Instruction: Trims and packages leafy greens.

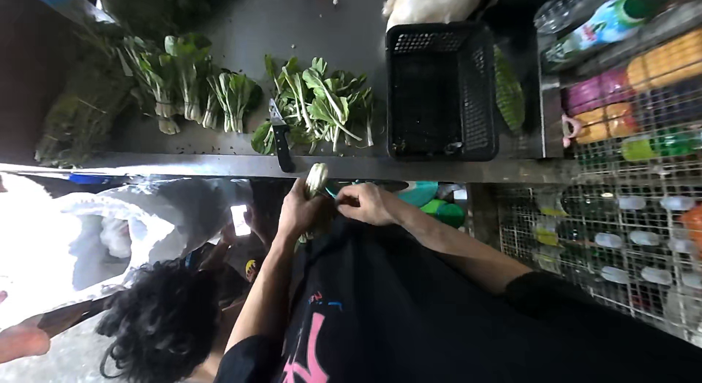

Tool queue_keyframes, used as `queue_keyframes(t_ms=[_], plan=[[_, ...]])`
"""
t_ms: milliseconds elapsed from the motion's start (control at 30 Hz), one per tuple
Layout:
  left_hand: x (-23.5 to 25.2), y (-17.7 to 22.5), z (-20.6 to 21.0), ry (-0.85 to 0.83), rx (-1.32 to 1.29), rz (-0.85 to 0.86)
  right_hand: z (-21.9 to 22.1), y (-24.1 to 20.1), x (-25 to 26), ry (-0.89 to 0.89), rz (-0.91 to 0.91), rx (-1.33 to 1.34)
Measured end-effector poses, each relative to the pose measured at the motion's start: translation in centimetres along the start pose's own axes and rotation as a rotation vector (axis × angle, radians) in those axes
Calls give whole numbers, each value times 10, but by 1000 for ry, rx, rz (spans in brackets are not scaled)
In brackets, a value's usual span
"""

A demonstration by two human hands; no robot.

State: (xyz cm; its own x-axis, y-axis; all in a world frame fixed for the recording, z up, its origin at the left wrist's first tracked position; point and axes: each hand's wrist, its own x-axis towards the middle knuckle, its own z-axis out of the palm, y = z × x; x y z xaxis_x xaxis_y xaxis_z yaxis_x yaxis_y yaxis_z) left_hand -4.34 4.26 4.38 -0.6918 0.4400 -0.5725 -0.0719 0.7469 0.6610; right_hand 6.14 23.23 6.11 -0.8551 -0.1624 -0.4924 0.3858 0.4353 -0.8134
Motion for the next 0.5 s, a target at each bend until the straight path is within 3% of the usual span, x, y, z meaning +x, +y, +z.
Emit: queue_keyframes(t_ms=[67,133,200,300,367,433,500], plan=[[1,-6,-5,43,-184,54,-9,24,4,-104,56,12],[1,-8,-8,36,-230,78,-15,43,1,-136,-15,9],[1,-10,-8,7,-240,25,-14,43,-7,-76,-267,-36],[3,-12,-6,-53,-274,-25,-9,9,-24,111,-725,-109],[0,-7,-6,-92,-289,-14,-3,-10,-33,198,-870,-82],[-2,-3,-8,-96,-348,18,-2,-11,-37,190,-834,-24],[0,-6,-13,-52,-458,88,-3,8,-30,116,-608,144]])
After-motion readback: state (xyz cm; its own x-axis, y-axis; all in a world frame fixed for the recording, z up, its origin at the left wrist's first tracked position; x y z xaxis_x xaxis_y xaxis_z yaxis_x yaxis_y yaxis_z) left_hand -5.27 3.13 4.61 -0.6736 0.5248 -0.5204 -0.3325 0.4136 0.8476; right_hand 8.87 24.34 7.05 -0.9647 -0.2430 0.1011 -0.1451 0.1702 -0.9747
